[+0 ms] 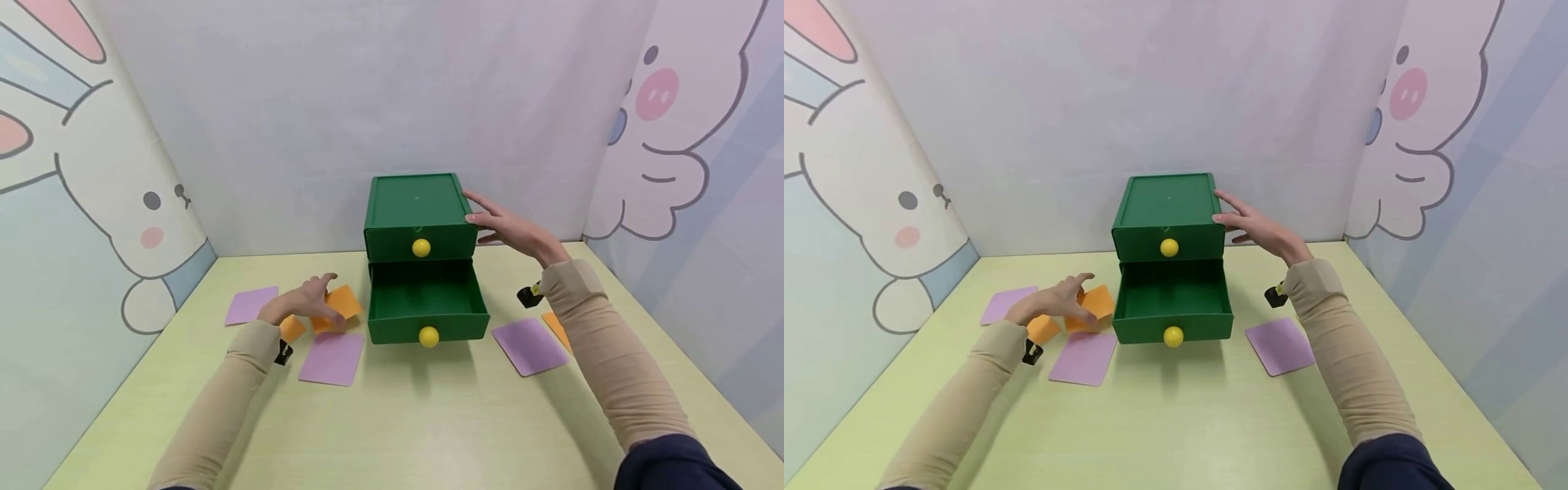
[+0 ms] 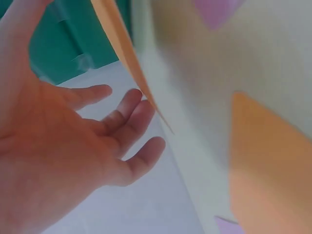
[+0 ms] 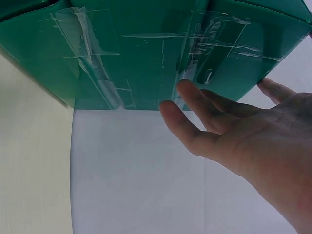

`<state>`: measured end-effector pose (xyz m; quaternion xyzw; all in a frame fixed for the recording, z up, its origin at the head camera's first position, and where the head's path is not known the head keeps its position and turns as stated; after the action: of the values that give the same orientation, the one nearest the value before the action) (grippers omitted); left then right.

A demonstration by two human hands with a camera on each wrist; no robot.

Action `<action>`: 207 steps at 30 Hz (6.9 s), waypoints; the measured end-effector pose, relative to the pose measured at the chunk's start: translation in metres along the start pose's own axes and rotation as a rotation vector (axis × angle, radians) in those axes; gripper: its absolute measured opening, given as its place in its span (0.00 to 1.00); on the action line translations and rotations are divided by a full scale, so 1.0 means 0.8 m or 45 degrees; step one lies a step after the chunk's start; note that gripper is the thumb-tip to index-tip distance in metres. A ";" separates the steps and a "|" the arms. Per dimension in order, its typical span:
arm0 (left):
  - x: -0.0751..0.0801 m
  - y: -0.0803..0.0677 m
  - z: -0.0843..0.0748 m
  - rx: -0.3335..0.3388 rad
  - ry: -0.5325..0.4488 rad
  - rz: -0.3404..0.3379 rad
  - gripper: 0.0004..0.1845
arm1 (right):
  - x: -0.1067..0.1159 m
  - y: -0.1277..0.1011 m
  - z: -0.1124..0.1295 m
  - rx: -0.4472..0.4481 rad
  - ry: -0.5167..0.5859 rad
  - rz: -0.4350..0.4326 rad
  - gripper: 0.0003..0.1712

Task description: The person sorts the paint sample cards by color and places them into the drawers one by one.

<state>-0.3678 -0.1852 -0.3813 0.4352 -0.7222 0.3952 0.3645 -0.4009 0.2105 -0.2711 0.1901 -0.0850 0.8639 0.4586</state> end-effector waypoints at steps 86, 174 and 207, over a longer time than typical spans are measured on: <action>0.042 -0.064 -0.215 -0.558 0.306 -0.070 0.33 | 0.004 0.001 0.002 0.019 -0.053 -0.001 0.42; 0.015 -0.104 0.066 0.315 0.375 -0.033 0.32 | 0.003 -0.001 0.005 0.041 -0.126 -0.021 0.40; 0.074 -0.105 -0.070 -0.255 0.120 -0.080 0.33 | 0.005 -0.001 0.004 0.019 -0.110 -0.029 0.41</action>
<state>-0.3016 -0.1813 -0.2850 0.3997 -0.7262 0.3294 0.4520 -0.4016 0.2132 -0.2662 0.2317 -0.0961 0.8503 0.4627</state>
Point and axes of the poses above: each hand's wrist, its own y-axis towards the middle knuckle, its own x-axis out of the back of the hand, z = x × y, the point moved 4 cm from there along y, towards the middle knuckle, and after that the axes turned 3 degrees about x, right-handed, at the moved point
